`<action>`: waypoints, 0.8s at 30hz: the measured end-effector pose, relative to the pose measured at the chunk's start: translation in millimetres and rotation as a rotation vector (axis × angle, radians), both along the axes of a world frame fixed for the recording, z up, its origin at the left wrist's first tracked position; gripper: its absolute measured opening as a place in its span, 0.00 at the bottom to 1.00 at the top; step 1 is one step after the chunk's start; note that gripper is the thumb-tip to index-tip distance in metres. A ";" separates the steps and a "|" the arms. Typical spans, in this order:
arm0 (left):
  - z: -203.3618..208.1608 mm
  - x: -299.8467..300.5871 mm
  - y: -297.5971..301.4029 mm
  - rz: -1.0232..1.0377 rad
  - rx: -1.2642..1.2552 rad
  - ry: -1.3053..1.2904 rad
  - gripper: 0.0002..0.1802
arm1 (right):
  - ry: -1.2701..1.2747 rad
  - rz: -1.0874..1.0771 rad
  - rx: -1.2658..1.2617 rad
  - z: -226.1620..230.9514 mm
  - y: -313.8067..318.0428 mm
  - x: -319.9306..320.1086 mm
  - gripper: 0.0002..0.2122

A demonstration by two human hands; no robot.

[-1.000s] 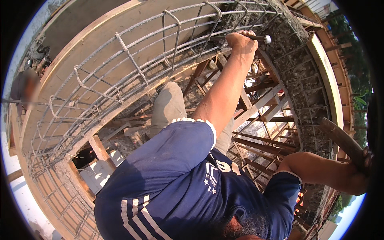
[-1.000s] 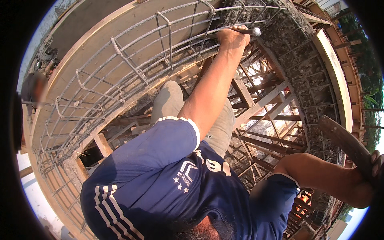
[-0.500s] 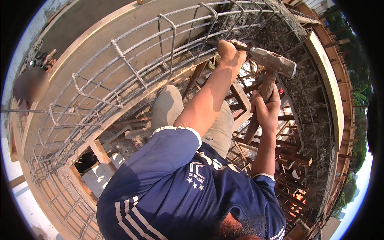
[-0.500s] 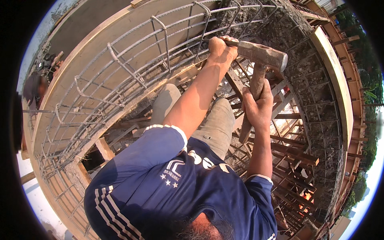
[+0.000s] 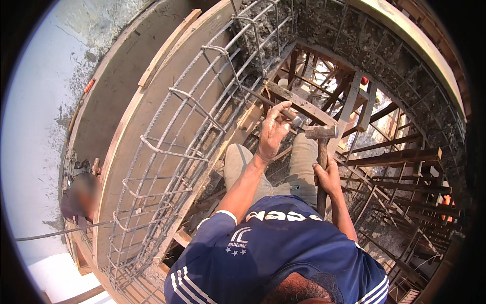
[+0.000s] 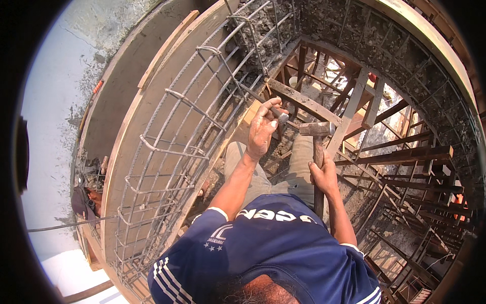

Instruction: The person uses a hammer and a metal rod to tighten and secure wire ties around rebar intersections on a concrete form. They position the rod through the wire loop and strike it with the hammer to twist and tighten the connection.

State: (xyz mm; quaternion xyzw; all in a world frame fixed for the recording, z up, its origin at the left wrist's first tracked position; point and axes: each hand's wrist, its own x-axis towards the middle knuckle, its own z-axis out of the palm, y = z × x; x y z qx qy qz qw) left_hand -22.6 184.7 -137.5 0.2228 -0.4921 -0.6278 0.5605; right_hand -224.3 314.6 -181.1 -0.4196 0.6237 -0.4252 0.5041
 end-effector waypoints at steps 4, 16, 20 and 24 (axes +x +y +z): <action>41.5 21.9 -36.0 0.287 -0.325 -0.795 0.22 | 0.020 0.004 0.032 -19.8 -4.1 -5.5 0.20; 129.7 -6.2 -135.2 0.140 -0.781 -0.591 0.21 | -0.032 -0.080 -0.135 27.6 20.7 -11.9 0.14; 165.1 -20.5 -141.1 0.061 -0.807 -0.486 0.28 | -0.033 -0.146 -0.163 33.9 31.8 -23.0 0.13; 166.4 -25.0 -160.5 0.078 -0.921 -0.654 0.30 | -0.081 -0.209 -0.177 46.7 33.4 -24.9 0.12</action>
